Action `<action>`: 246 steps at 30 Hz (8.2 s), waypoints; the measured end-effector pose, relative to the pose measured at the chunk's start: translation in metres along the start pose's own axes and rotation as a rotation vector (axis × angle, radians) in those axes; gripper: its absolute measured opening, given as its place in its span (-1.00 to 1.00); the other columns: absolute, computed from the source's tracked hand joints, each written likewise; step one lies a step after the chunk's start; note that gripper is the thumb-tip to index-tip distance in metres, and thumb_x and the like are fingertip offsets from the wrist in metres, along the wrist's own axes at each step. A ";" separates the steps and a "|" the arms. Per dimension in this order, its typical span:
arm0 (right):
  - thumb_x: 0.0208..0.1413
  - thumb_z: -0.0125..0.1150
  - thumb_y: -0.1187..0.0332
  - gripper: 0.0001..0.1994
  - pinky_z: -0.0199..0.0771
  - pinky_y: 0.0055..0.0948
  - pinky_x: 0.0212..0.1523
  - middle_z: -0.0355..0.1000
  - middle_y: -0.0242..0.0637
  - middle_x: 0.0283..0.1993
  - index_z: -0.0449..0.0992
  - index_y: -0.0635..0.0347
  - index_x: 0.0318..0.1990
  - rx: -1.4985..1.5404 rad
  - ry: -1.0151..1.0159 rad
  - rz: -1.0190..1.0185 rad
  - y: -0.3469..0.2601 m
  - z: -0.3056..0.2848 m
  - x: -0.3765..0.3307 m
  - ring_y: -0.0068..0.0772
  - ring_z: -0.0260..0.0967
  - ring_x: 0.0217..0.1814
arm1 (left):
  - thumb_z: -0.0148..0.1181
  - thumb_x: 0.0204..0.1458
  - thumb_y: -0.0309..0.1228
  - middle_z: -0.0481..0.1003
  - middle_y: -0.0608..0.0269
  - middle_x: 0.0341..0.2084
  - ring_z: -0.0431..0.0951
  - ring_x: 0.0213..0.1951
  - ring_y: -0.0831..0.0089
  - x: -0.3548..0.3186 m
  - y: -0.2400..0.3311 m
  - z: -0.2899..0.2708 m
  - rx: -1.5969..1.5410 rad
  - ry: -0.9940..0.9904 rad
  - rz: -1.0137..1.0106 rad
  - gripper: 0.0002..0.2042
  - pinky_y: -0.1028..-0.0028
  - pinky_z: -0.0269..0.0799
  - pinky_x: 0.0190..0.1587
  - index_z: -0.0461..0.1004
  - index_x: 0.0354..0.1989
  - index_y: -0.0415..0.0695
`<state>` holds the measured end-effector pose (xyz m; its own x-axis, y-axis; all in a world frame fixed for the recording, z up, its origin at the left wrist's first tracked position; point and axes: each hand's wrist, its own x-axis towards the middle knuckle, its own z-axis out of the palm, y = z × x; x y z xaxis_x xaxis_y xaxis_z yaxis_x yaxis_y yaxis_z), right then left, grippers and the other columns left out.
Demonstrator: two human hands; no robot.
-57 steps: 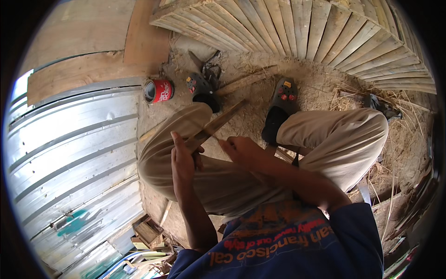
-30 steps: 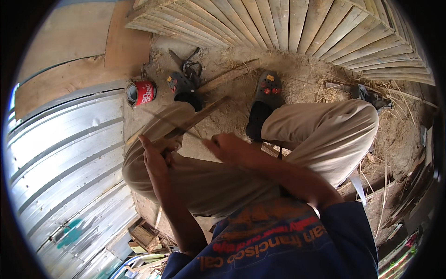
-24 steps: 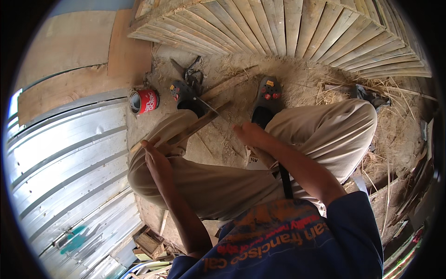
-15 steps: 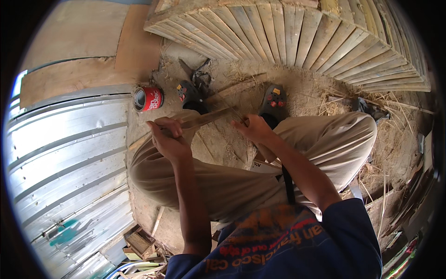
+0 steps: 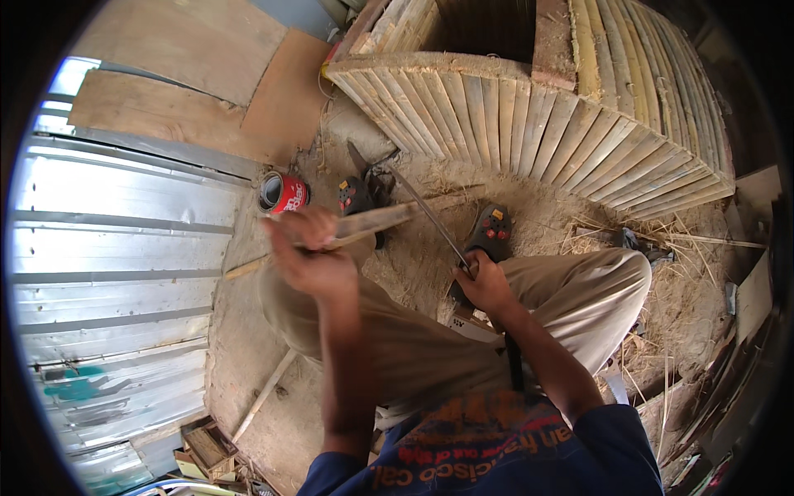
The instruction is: The person uses a knife to shave and shape a thin wooden strip, then fits it into a wooden box-like structure. They use a hammer to drive nails into the structure to secure the pieces together.
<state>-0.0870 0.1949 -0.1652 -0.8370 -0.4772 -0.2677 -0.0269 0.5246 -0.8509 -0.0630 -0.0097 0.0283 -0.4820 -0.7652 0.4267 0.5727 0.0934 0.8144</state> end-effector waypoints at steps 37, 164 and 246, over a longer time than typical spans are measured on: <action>0.21 0.28 0.31 -0.68 0.26 -0.57 -0.62 0.41 -0.38 -0.64 0.41 0.39 -0.06 0.520 0.170 -0.009 -0.017 -0.023 0.005 -0.76 0.29 -0.62 | -0.16 -0.06 0.56 0.10 0.44 -0.75 0.09 -0.72 0.59 0.131 0.128 0.080 -0.464 -0.514 0.477 -0.29 0.59 0.01 -0.65 0.10 -0.58 0.07; 0.36 -0.03 0.03 -0.49 0.41 -0.18 -0.40 0.37 0.00 -0.62 0.48 0.45 -0.30 0.208 0.049 -0.400 -0.180 -0.113 0.047 -0.22 0.39 -0.56 | -0.14 -0.35 0.72 -0.17 0.46 -0.84 -0.24 -0.69 0.56 0.130 0.050 0.087 -0.681 -0.400 0.082 -0.16 0.43 -0.26 -0.54 -0.13 -0.70 0.09; 0.36 -0.07 0.00 -0.44 0.43 -0.02 -0.37 0.40 0.27 -0.55 0.44 0.47 -0.37 0.516 0.105 0.012 -0.126 -0.094 0.071 0.20 0.49 -0.44 | 0.01 0.13 0.27 0.20 0.38 -0.67 0.20 -0.63 0.56 0.145 0.033 0.116 -0.216 0.095 0.337 -0.46 0.55 0.24 -0.52 0.23 -0.43 -0.02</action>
<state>-0.1947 0.1610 -0.0341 -0.8864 -0.3867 -0.2544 0.2333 0.1015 -0.9671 -0.1905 -0.0438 0.1623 -0.1861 -0.7708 0.6093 0.8189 0.2210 0.5297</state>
